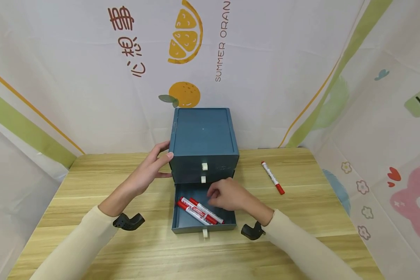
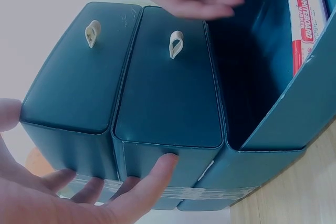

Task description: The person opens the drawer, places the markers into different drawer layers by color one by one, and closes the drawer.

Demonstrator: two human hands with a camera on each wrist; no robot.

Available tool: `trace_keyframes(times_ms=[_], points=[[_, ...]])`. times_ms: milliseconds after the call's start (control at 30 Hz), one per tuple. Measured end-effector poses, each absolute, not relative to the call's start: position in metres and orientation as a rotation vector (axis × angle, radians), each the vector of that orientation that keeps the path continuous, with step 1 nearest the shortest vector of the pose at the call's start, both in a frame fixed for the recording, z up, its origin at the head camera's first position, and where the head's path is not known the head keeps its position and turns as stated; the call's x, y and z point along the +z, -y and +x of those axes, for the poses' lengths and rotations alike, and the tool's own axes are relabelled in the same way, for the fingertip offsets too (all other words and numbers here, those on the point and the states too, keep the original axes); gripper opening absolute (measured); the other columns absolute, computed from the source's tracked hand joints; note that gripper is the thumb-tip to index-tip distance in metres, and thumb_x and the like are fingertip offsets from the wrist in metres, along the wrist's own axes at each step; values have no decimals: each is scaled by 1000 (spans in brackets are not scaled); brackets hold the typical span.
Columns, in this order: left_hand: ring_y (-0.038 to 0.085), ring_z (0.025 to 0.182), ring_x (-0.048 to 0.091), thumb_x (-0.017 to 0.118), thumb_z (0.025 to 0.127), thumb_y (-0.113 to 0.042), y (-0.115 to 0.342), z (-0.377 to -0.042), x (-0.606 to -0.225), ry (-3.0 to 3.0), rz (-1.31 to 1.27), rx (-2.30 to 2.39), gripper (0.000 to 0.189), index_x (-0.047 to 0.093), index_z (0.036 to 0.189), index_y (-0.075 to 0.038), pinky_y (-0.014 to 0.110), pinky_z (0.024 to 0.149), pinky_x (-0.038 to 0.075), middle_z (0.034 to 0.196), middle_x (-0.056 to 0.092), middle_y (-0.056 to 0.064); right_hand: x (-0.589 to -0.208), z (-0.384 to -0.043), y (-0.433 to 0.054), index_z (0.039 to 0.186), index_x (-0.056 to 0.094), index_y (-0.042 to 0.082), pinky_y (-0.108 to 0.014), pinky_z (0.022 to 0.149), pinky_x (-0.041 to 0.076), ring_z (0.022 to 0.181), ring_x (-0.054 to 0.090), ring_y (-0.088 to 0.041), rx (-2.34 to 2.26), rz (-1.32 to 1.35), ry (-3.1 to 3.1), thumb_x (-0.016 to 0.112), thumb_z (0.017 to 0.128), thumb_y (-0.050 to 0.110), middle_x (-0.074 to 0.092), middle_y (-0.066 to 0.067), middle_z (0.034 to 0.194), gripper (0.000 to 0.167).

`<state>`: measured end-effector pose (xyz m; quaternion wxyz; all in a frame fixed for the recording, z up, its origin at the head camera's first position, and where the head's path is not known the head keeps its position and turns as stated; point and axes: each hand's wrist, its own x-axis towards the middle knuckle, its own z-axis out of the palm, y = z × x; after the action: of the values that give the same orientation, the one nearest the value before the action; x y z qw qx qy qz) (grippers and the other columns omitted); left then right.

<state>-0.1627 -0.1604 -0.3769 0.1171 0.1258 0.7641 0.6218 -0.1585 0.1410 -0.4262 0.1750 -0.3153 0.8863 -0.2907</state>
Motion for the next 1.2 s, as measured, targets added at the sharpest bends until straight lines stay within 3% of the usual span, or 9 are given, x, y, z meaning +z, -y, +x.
trace_keyframes(times_ms=[267,500,633,833,933,1033,1200], points=[[47,159,35,50,118,-36,161,-163,-376,-2227,359,1827,73,15,174,-7,67,111,51,180,16,17,-421,-159,-180,115,80,2,-29,78,62,88,72,-8,-943,-811,-2504,78,99,12,78,8,97,19],[46,159,35,50,118,-37,162,-163,-376,-2221,359,1829,74,14,175,-7,67,110,51,181,16,16,-419,-166,-220,119,77,-3,-31,71,63,83,72,-16,-1115,-714,-2480,70,100,6,79,-3,105,23],[46,159,34,50,118,-37,162,-163,-377,-2220,358,1831,74,14,175,-7,68,110,51,181,16,16,-421,-176,-239,121,77,-6,-32,76,65,88,74,-20,-1181,-575,-2507,72,100,10,79,-7,105,26],[46,159,34,50,118,-37,162,-165,-379,-2231,360,1825,74,14,175,-7,66,110,52,181,17,17,-429,-193,-270,136,70,-10,-36,84,66,104,76,-29,-1236,-316,-2541,70,107,18,74,-24,130,41],[46,159,35,50,118,-37,162,-164,-379,-2227,358,1826,73,14,174,-7,66,110,52,181,17,17,-437,-199,-285,142,66,-12,-37,85,65,106,74,-33,-1263,-217,-2573,66,110,19,72,-26,134,44],[46,159,36,51,118,-36,162,-163,-378,-2222,356,1827,73,14,174,-7,66,110,52,180,17,17,-445,-203,-300,143,65,-10,-42,89,64,111,72,-38,-1234,-158,-2653,64,111,20,71,-28,134,45],[47,159,35,50,118,-35,161,-164,-378,-2212,359,1835,73,14,174,-7,67,110,52,180,17,18,-454,-204,-318,145,64,-8,-63,101,57,126,64,-51,-1160,-112,-2762,66,110,25,63,-33,146,48]])
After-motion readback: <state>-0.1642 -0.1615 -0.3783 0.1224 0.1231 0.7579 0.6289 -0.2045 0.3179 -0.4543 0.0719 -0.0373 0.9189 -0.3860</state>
